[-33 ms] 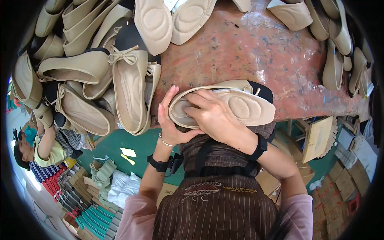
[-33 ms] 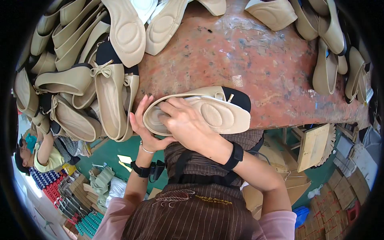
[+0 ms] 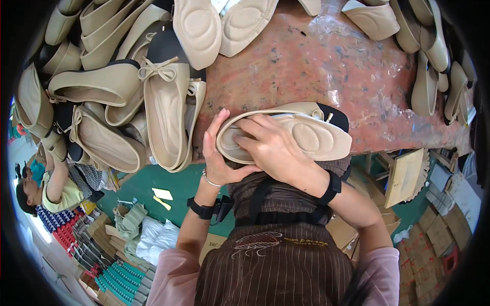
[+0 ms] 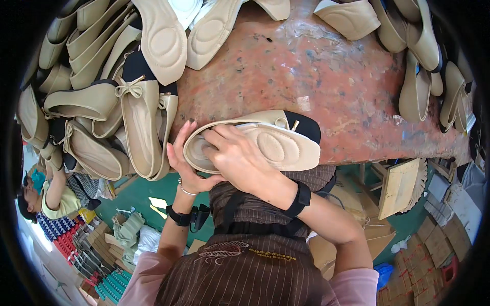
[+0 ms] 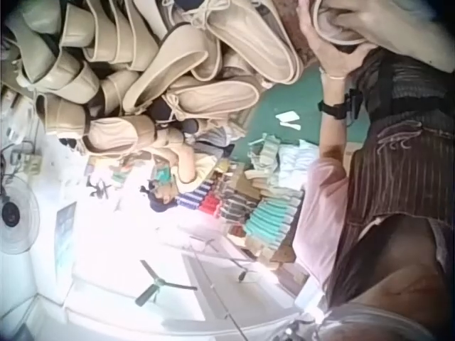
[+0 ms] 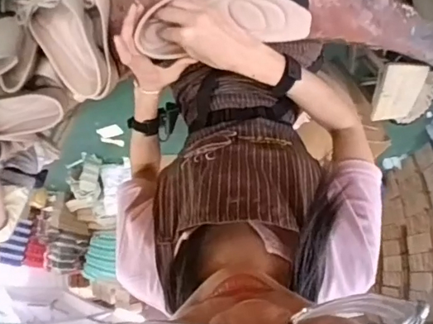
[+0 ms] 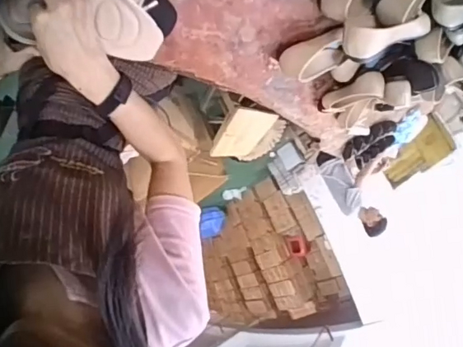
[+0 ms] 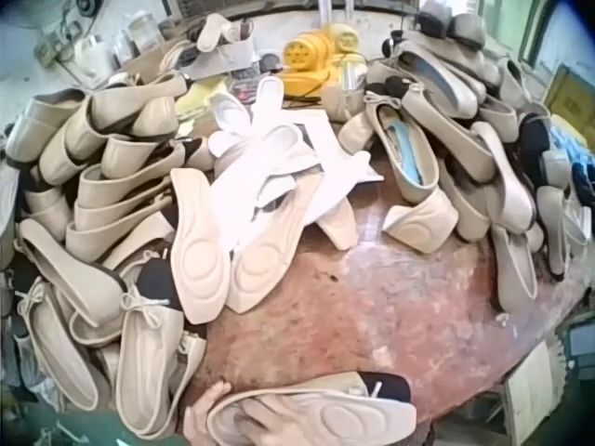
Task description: Applying labels and inserting insoles into finished shoes during a manufacturing process.
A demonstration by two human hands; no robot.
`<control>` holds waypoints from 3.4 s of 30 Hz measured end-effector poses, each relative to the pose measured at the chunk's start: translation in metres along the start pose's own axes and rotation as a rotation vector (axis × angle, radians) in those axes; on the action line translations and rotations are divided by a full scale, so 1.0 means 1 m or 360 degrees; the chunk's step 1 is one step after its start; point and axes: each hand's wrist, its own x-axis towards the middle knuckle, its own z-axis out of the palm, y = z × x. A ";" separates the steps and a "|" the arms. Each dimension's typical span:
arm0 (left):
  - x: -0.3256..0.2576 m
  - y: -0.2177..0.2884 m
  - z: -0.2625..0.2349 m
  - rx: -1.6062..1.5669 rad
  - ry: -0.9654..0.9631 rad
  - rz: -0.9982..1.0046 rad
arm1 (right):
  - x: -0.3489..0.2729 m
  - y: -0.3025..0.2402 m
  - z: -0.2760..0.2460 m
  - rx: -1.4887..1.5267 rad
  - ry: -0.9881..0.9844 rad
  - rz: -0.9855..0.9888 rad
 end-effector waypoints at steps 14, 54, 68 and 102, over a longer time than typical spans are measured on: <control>0.016 0.007 -0.010 -0.0037 -0.0044 -0.0178 | 0.001 -0.008 0.001 -0.0239 -0.0556 0.0049; 0.031 0.114 0.071 0.1181 -0.0977 -0.0182 | -0.042 0.007 -0.029 -0.1428 0.0296 0.0533; 0.039 0.113 0.070 0.1006 -0.0885 -0.0231 | 0.005 0.010 -0.056 -0.1104 -0.0304 0.1058; 0.041 0.105 -0.126 0.1302 -0.0511 -0.0552 | 0.016 0.155 -0.195 0.1202 0.1741 0.1033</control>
